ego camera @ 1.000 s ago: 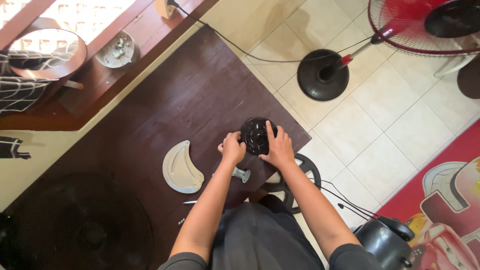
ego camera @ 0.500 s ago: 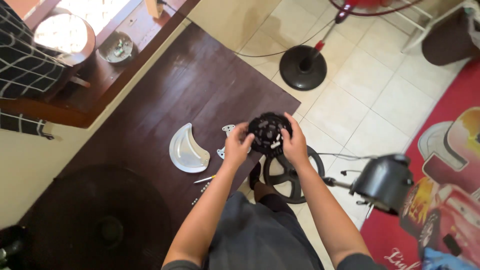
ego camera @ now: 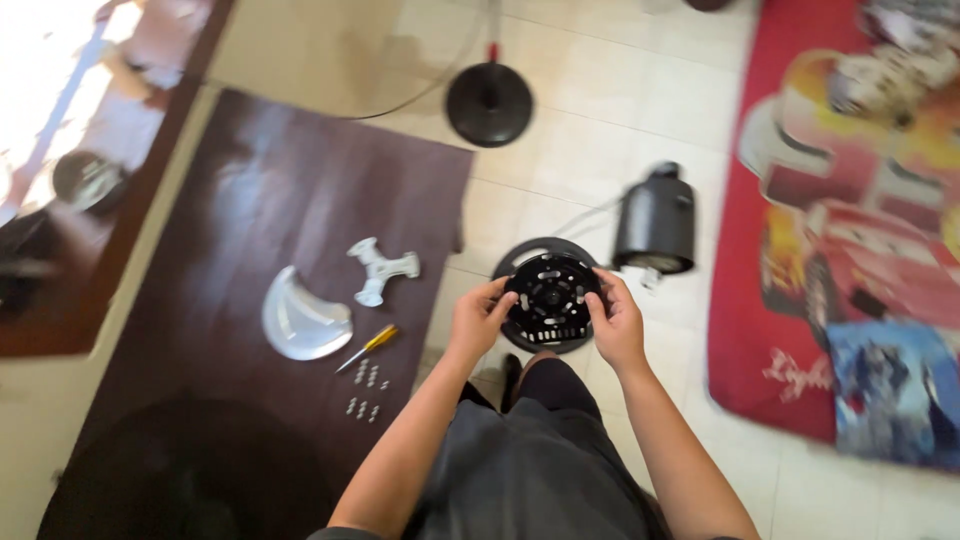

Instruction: The person assembles an electric fan by hand, attaching the motor housing to the base and securing it with a screwdriver. They handle screws, the fan motor, and the base, then tighten the assembly.

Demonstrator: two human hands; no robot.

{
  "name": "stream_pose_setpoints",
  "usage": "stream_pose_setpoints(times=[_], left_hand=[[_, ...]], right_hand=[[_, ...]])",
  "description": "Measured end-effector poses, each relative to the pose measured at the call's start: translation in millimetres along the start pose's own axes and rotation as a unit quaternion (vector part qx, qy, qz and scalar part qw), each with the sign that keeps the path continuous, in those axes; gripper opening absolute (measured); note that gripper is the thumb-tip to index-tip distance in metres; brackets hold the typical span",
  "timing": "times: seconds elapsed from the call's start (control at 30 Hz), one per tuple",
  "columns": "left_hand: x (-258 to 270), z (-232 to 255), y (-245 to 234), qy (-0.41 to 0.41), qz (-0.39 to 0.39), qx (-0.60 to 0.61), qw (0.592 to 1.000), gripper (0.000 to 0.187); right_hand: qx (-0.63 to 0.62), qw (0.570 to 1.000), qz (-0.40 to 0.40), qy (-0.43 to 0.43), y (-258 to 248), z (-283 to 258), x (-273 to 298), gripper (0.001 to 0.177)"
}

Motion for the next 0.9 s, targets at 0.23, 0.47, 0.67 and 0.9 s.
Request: stream_pose_setpoints(times=[0.23,0.47,0.67,0.9], left_hand=[[31,50,85,0.158,-0.043,-0.09,0.982,0.031],[45,67,151,0.19,-0.076,-0.124,0.971,0.031],[48,47,180,0.158,-0.029,-0.146,0.976,0.03],[42,39,183,0.151,0.019,-0.158,0.976,0.026]], right_hand=[[0.052,0.995,0.069,0.046,-108,23,13,0.026],[0.125,0.987,0.077,0.07,-174,49,-4,0.017],[0.156,0.987,0.026,0.042,-201,57,-25,0.021],[0.138,0.989,-0.015,0.051,-199,55,-43,0.016]])
Point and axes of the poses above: each hand's wrist, its own x-axis away from the middle knuckle, its own y-axis out of the palm, z = x × y, the point moved 8 cm from there along -x, towards the middle knuckle, and after that the axes turned 10 degrees about z, right-handed, at the moved point
